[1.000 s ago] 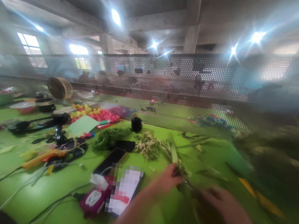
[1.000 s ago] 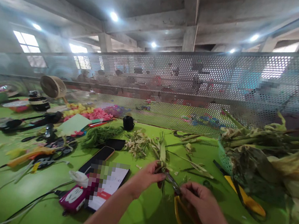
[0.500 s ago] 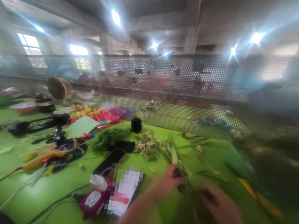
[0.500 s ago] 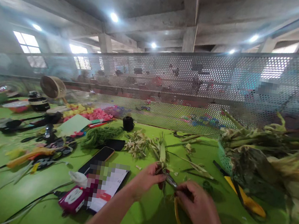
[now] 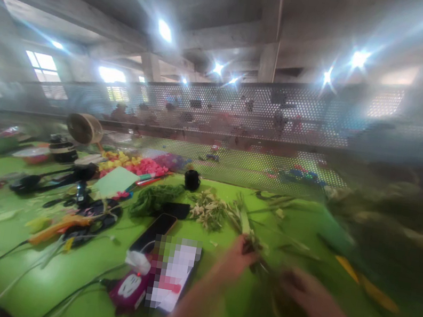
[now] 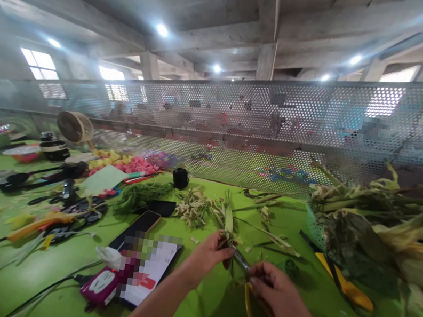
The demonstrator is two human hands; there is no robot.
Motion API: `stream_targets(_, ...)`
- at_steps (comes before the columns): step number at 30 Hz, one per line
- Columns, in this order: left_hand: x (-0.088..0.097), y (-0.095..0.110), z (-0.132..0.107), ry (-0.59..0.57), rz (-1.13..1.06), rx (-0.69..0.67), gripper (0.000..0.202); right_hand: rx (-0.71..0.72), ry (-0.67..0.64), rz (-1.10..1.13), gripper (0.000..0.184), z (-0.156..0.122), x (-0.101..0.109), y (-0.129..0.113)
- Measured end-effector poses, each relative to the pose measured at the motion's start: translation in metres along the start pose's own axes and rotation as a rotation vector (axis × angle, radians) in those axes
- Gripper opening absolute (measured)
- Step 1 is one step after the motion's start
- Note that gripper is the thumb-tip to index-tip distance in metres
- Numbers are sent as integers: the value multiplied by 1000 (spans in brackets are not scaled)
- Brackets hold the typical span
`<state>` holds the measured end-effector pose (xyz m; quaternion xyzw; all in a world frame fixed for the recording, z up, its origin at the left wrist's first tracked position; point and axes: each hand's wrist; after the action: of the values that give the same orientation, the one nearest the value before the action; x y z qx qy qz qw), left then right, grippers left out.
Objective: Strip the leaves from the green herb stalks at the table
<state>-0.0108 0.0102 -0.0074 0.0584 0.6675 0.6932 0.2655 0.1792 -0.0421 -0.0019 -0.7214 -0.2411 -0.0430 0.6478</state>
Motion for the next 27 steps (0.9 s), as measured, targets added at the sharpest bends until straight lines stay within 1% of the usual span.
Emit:
stream_targets(3,3,0,0,5,12,-9,36,-30,-35,22,29,-1,2,0)
stream_targets(6,6,0,1,-6,29,1,33,-49,3,48,29,-2,5,-5)
stream_targets(8,6,0,1,-11,35,8,32,-35,76,45,29,-2,7,-9)
stream_targets(10,5,-1,1,-16,32,4,32,9,185,5,27,-3,10,-11)
stream_targets(12,3,-1,1,-2,34,1,31,89,307,-66,27,-3,12,-10)
stream_targets(14,1,-2,0,24,34,-2,32,197,380,-154,26,-3,9,-8)
stream_targets(16,-2,-2,0,39,21,-20,34,289,367,-233,22,-4,2,-6)
stream_targets(18,-6,-3,-1,45,10,-43,36,325,296,-310,21,-5,-6,-5)
stream_targets(21,-12,-5,-1,55,14,-47,38,310,221,-411,19,-5,-14,-6)
stream_targets(27,-12,-12,-2,19,71,-20,32,297,184,-464,19,-4,-14,-6)
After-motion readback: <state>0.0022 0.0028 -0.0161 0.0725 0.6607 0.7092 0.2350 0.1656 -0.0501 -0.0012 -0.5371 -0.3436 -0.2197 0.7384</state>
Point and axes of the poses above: each hand's wrist, its own z-axis towards the middle knuckle, its own x-axis out of the back of the hand, y = z × x, and after that the axes turned 9 degrees about -y, right-handed
